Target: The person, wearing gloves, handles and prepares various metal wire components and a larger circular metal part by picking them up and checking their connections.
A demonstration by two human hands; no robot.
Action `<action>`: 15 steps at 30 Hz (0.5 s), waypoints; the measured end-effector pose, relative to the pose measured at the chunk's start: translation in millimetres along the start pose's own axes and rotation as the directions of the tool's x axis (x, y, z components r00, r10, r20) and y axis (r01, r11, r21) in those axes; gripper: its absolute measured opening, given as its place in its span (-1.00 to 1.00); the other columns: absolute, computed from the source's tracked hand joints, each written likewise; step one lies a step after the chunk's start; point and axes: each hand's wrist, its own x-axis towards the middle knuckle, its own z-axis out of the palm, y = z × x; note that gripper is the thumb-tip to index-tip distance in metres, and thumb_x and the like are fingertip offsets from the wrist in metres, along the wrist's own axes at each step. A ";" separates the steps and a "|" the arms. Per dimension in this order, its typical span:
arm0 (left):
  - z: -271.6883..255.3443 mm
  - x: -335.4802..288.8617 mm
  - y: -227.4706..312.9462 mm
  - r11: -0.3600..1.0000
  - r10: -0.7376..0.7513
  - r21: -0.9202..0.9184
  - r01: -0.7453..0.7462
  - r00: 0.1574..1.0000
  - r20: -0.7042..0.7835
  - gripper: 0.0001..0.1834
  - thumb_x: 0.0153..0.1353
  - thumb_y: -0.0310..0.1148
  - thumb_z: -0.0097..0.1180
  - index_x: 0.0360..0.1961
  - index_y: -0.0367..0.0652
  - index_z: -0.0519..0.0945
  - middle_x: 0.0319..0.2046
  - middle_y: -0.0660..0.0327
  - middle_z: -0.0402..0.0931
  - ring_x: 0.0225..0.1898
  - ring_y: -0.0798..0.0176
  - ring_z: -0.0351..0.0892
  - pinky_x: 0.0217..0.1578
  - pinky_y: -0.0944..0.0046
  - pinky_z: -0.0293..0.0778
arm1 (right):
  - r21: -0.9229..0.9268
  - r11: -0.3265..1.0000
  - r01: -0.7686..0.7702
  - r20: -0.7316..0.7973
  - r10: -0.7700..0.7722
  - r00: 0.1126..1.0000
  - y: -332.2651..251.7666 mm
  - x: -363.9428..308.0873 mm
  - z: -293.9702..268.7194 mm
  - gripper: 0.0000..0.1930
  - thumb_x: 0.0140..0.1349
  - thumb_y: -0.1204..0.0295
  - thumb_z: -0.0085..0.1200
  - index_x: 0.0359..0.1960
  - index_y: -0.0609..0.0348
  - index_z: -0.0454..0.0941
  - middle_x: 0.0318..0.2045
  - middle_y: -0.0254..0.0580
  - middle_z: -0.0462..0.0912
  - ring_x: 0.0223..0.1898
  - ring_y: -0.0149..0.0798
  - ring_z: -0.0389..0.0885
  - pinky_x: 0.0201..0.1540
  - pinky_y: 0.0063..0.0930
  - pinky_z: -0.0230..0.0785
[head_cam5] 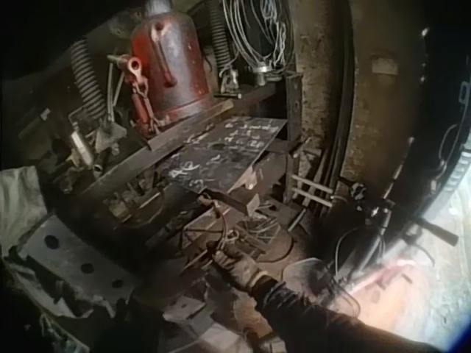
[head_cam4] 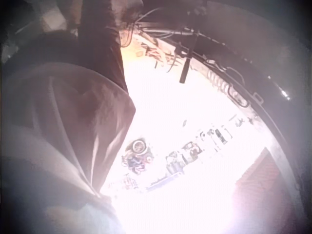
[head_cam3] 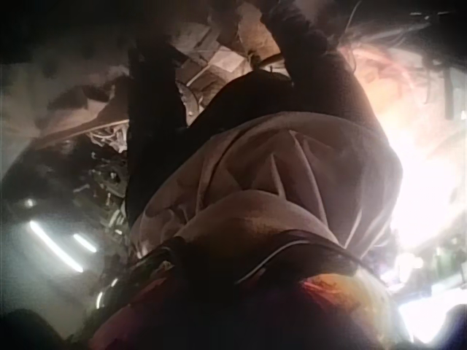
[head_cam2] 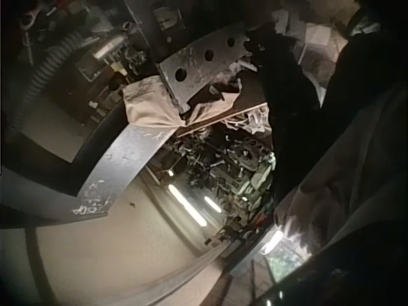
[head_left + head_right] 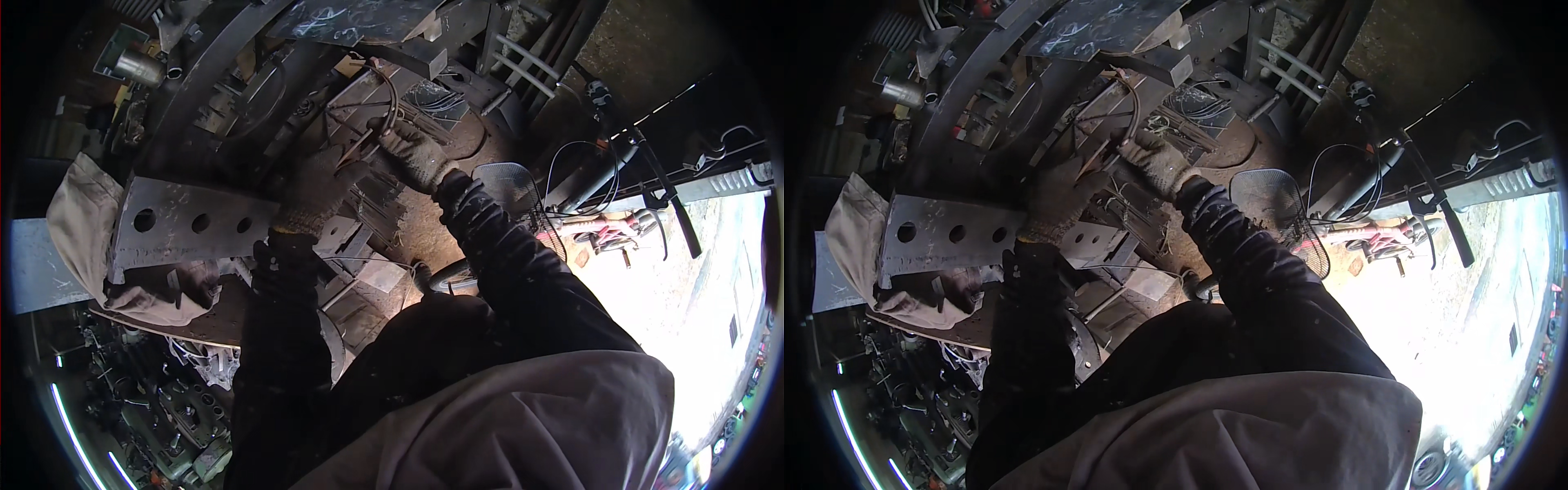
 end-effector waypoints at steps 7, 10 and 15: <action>4.9 -3.6 -12.7 0.999 0.031 0.026 -0.026 0.976 -0.214 -0.65 0.22 -0.20 0.26 -0.06 -0.19 0.65 -0.43 0.16 0.63 -0.48 0.27 0.59 -0.37 0.26 0.49 | 0.330 0.921 -0.207 -0.180 0.277 0.944 -6.8 1.1 32.8 -0.69 0.38 0.25 0.14 0.00 0.18 0.57 -0.23 -0.25 0.69 -0.23 -0.39 0.63 -0.14 -0.48 0.49; 6.3 -1.9 -17.4 0.998 0.056 0.012 -0.054 0.966 -0.252 -0.66 0.20 -0.22 0.28 -0.08 -0.19 0.66 -0.43 0.18 0.64 -0.48 0.32 0.58 -0.39 0.29 0.48 | 0.237 0.958 -0.162 -0.287 0.228 0.930 7.6 5.7 38.2 -0.70 0.37 0.24 0.14 -0.04 0.20 0.56 -0.26 -0.25 0.69 -0.30 -0.40 0.64 -0.20 -0.45 0.50; -3.7 6.2 -2.2 0.909 -0.197 -0.383 0.164 0.979 -0.049 -0.71 0.20 -0.29 0.28 -0.13 -0.24 0.66 -0.37 0.19 0.63 -0.46 0.33 0.59 -0.39 0.29 0.49 | 0.278 0.947 -0.159 -0.316 0.246 0.916 5.3 4.2 41.5 -0.68 0.36 0.23 0.15 -0.03 0.21 0.56 -0.28 -0.26 0.68 -0.30 -0.42 0.62 -0.21 -0.47 0.50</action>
